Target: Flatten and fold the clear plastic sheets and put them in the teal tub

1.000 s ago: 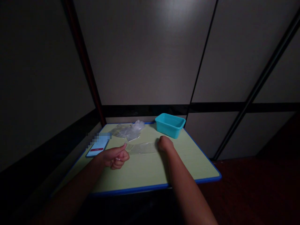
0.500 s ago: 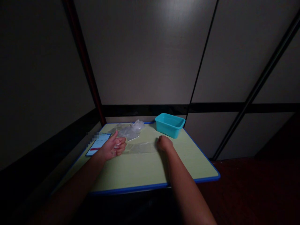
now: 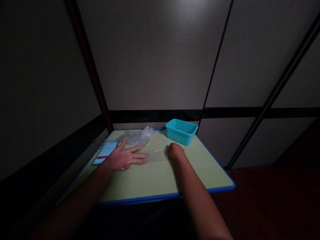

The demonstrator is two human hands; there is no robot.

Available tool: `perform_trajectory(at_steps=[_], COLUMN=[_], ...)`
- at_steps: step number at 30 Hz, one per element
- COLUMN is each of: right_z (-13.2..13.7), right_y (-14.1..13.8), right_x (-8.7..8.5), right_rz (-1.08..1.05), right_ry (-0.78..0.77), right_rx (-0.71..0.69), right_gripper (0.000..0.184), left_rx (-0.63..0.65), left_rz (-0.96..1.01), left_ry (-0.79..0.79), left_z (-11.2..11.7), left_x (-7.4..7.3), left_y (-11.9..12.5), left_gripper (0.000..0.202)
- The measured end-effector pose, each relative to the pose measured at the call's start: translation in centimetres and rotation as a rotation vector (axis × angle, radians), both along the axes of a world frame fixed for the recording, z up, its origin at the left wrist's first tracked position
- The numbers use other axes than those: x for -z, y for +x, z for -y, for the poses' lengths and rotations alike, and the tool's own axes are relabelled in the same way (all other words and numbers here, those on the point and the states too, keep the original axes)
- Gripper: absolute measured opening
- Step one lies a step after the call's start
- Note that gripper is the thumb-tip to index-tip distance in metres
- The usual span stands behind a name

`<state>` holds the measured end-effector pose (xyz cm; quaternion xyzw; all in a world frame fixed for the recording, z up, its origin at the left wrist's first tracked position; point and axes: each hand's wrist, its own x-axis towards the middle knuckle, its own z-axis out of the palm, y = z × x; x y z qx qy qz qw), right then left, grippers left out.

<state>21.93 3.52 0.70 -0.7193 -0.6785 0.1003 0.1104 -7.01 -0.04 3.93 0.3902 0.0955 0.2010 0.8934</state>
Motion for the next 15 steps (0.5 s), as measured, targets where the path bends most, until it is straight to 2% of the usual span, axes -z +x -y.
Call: perform_trajectory(at_steps=[5,15], right_z=[-0.11,0.14], right_y=[0.03,-0.09], right_x=[0.08,-0.33], right_rz=[0.000,-0.005], right_ry=[-0.010,-0.010], right_rx=[0.003,0.001], right_gripper=[0.021,0.020], left_rx=[-0.004,0.004], left_rz=[0.018,0.010], left_ry=[0.034,0.068], left_z=[0.17,-0.04], left_x=[-0.45,-0.02], left_y=[-0.01,-0.16], left_gripper=[0.073,0.080])
